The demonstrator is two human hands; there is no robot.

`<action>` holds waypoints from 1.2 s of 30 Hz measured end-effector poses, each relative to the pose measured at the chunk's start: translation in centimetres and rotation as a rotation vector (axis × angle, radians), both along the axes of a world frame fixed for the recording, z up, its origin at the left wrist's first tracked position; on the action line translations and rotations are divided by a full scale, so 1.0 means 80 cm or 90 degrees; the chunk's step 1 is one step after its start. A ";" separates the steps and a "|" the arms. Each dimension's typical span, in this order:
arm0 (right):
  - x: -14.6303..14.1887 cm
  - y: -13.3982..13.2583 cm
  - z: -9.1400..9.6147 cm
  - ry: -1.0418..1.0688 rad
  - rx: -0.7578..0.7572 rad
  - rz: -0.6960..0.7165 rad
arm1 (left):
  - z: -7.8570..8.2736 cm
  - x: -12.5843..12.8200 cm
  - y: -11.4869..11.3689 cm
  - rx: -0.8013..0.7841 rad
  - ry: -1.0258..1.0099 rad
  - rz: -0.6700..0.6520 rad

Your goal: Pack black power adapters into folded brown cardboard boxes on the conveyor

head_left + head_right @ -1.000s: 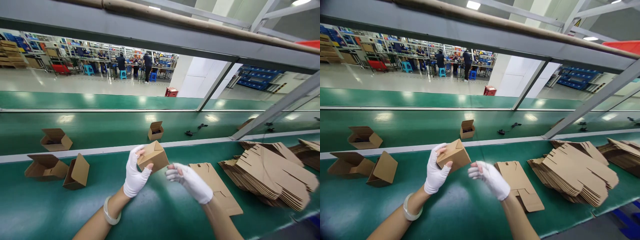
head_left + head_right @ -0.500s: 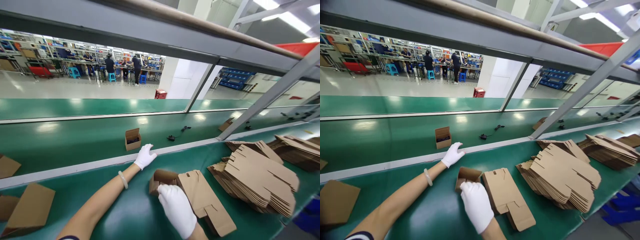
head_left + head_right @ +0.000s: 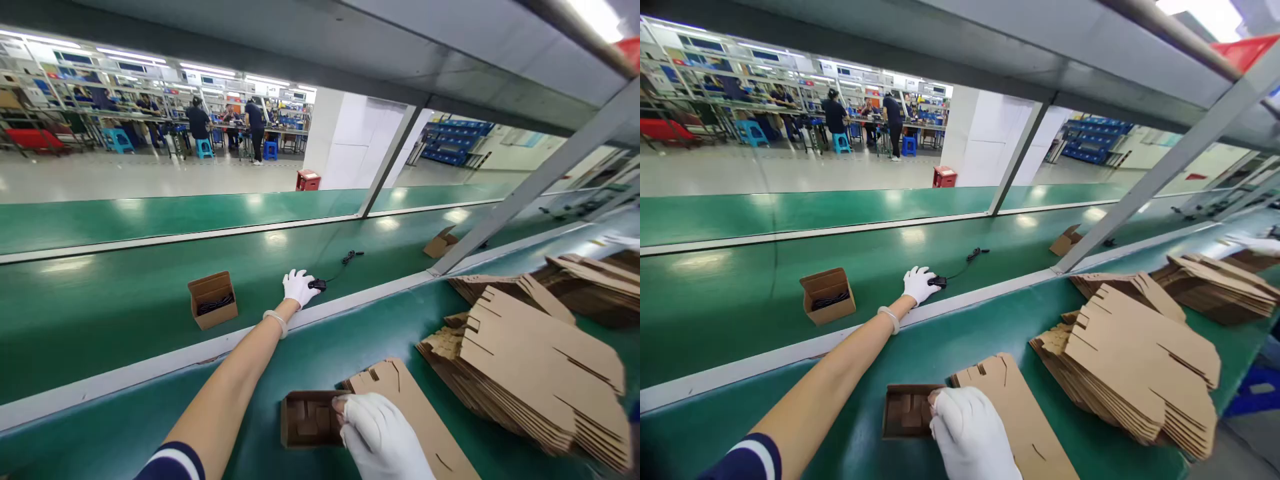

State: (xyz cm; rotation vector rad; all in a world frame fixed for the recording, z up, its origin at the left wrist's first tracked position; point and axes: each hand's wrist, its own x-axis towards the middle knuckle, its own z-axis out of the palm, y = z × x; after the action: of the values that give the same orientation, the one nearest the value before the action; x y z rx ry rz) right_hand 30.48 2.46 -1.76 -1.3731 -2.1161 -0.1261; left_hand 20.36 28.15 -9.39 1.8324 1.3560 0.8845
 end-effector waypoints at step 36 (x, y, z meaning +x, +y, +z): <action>-0.176 -0.045 0.088 0.703 -0.508 0.249 | 0.161 -0.237 -0.380 -0.057 -0.613 0.154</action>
State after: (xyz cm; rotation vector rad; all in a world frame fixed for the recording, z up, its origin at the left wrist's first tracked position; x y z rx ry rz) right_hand 16.39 -1.15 5.28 -0.9510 -1.3890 1.4164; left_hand 1.44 -2.23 3.48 0.9218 0.9457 1.5293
